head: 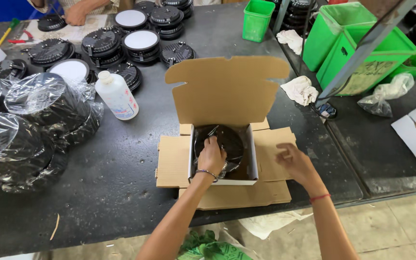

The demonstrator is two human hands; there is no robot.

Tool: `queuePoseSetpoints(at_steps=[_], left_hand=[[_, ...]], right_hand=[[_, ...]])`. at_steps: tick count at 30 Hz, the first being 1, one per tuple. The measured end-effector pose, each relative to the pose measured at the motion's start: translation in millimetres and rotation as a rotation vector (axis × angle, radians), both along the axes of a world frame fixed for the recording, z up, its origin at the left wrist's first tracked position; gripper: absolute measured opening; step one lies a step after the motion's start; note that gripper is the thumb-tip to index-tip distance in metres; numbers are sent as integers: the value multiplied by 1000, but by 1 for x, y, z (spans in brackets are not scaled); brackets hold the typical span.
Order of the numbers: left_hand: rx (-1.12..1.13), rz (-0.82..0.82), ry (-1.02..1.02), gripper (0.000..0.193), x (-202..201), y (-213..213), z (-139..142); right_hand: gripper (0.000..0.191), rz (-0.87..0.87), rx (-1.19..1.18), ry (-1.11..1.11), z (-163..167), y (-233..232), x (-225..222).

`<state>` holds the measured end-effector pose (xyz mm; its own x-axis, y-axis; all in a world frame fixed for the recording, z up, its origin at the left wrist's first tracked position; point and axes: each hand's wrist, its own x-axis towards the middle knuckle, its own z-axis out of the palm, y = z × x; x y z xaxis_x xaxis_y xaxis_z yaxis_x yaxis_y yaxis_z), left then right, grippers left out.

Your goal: The person folds flat cardboard boxes into white rectangular boxes, places a plastic-wrapped black circular object inside each, closes the lids, and stacks the finished boxes on the table. The process repeats multiple times.

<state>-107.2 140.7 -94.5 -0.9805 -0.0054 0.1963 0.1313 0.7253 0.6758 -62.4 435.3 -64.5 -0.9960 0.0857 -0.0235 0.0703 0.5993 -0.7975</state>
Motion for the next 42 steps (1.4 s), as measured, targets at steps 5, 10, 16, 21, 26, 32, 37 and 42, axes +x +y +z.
queuePoseSetpoints(at_steps=[5, 10, 16, 21, 26, 32, 37, 42], left_hand=[[-2, 183, 309, 58, -35, -50, 24], [190, 130, 552, 65, -93, -110, 86], [-139, 280, 453, 31, -115, -78, 91], [100, 168, 333, 49, -96, -63, 103], [536, -265, -79, 61, -51, -115, 100], [593, -738, -361, 30, -20, -170, 50], [74, -628, -250, 31, 11, -168, 49], [-32, -553, -241, 85, 54, -157, 53]], right_hand=[[42, -27, 25, 395, 23, -12, -65], [37, -15, 112, 628, 53, -21, -134], [28, -85, 281, 613, 66, -60, -144], [39, -72, 212, 507, 71, -88, -120], [58, 170, -118, 463, 65, -66, -70], [32, 461, -261, -52, 39, -25, -11], [48, 508, -36, -135, 27, -28, 17], [98, 548, 306, 118, 25, -59, 49]])
